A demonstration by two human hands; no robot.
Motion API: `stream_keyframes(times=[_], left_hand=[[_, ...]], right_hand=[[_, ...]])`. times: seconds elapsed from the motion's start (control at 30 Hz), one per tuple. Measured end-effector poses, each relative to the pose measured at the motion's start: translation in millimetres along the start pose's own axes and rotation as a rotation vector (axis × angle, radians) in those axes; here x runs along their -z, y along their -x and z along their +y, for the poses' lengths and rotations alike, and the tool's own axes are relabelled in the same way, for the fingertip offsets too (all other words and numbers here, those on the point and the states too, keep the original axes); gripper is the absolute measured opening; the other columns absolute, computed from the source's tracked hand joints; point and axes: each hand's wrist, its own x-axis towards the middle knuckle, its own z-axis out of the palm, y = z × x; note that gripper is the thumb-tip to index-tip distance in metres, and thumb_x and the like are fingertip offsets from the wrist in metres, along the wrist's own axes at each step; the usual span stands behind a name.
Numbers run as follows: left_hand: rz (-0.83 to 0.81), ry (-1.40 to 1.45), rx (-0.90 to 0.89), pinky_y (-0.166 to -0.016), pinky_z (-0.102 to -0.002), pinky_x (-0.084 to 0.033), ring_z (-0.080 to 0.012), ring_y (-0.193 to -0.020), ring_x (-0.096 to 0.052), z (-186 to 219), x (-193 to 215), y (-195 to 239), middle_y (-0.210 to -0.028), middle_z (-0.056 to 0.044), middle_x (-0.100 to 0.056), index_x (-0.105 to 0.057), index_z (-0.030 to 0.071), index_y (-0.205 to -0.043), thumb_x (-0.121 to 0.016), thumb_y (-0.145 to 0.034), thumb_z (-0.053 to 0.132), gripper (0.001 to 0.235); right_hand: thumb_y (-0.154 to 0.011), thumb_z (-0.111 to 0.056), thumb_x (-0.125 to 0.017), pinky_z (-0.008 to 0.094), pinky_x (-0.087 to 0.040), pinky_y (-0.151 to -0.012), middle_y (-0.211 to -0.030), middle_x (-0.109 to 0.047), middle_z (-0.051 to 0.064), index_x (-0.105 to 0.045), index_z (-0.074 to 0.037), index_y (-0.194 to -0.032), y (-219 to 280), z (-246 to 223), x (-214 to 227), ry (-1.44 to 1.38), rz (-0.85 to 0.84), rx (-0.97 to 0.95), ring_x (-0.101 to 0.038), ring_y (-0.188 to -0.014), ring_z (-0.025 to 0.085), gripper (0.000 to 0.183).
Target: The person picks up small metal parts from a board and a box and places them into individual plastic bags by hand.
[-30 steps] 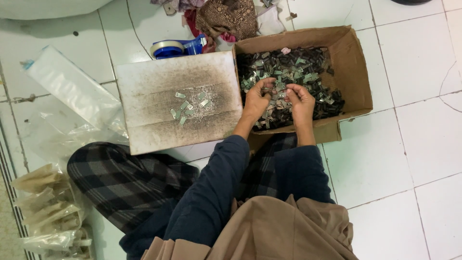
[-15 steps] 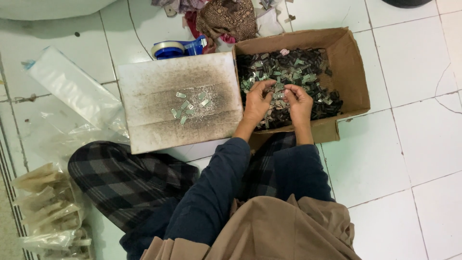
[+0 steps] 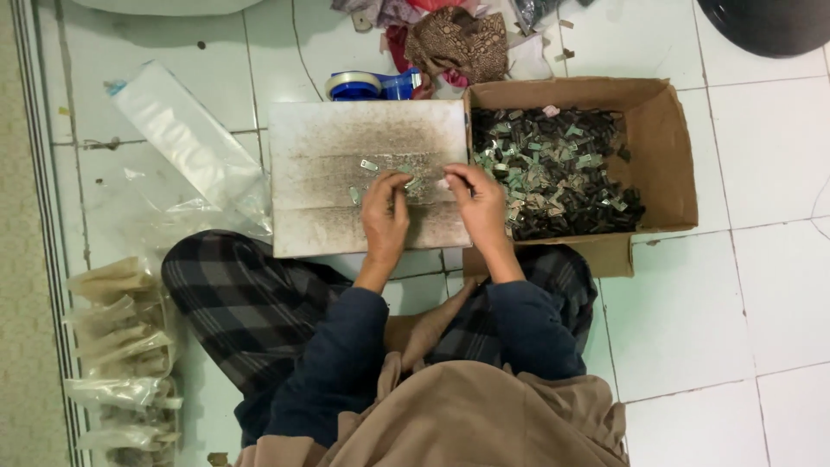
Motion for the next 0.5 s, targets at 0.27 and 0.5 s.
stream_keyframes(times=[0.27, 0.5], left_hand=[[0.005, -0.165, 0.061, -0.118, -0.059, -0.022, -0.0262, -0.13, -0.06, 3, 17, -7, -0.127, -0.005, -0.07, -0.072, 0.022, -0.12, -0.057, -0.099, -0.004, 0.036], [-0.349, 0.11, 0.077, -0.117, -0.054, -0.041, -0.0333, -0.125, -0.063, 45, -74, -9, -0.125, -0.016, -0.068, -0.072, 0.012, -0.121, -0.055, -0.096, -0.01, 0.038]], right_hand=[[-0.095, -0.004, -0.077, 0.042, -0.06, -0.084, -0.102, -0.078, 0.013, -0.082, -0.011, -0.108, -5, -2, -21, 0.043, -0.127, 0.094, -0.075, -0.098, 0.033, 0.016], [-0.098, 0.002, -0.075, 0.044, -0.056, -0.081, -0.099, -0.074, 0.02, -0.079, -0.005, -0.111, -20, 48, 85, 0.208, 0.006, 0.001, -0.072, -0.095, 0.034, 0.015]])
